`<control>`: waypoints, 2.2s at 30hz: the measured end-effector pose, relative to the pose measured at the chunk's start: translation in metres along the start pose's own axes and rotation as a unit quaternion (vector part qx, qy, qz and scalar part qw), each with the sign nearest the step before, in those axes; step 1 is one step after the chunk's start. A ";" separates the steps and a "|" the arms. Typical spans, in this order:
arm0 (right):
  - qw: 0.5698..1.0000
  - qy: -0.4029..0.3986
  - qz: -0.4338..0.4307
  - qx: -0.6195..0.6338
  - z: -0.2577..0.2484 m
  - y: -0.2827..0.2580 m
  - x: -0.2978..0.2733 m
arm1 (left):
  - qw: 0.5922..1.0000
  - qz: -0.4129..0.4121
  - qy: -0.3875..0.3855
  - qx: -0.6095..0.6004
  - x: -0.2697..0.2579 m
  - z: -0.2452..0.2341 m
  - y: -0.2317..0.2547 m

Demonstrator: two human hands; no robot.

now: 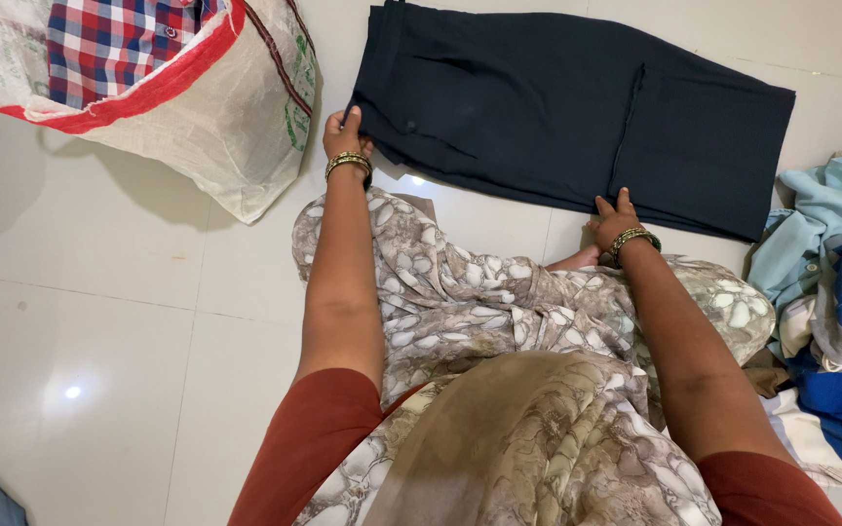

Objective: The person folds a pair of dark trousers by hand while sitting on the floor, smoothing the fabric and folding the legs into a compact square shape.

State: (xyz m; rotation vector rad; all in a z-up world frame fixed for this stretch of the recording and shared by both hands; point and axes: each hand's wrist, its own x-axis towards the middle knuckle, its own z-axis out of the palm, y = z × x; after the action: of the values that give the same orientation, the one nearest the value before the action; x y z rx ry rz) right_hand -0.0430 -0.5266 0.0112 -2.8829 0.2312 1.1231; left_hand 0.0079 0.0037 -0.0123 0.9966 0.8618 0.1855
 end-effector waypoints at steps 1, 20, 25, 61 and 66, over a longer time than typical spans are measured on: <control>1.000 -0.001 0.000 -0.002 0.000 0.000 0.000 | 1.000 -0.004 0.024 0.008 0.004 -0.001 -0.003; 1.000 0.025 0.010 0.004 -0.010 -0.007 -0.008 | 0.867 -0.142 0.064 0.474 0.009 -0.004 -0.013; 0.978 0.187 -0.082 -0.036 -0.014 -0.088 -0.032 | 0.894 -0.175 0.028 0.410 0.030 -0.005 -0.035; 0.874 0.260 -0.389 0.132 -0.067 -0.360 0.012 | 0.975 -0.139 -0.169 -0.047 0.050 0.026 -0.100; 0.861 0.309 -0.397 0.080 -0.011 -0.373 0.000 | 0.925 -0.307 -0.045 -0.220 0.033 0.020 -0.051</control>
State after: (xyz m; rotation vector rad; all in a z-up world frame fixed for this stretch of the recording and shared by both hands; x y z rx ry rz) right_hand 0.0213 -0.1591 0.0130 -2.6094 -0.7487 0.0299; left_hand 0.0324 -0.0212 -0.0659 0.2839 0.9554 -0.1970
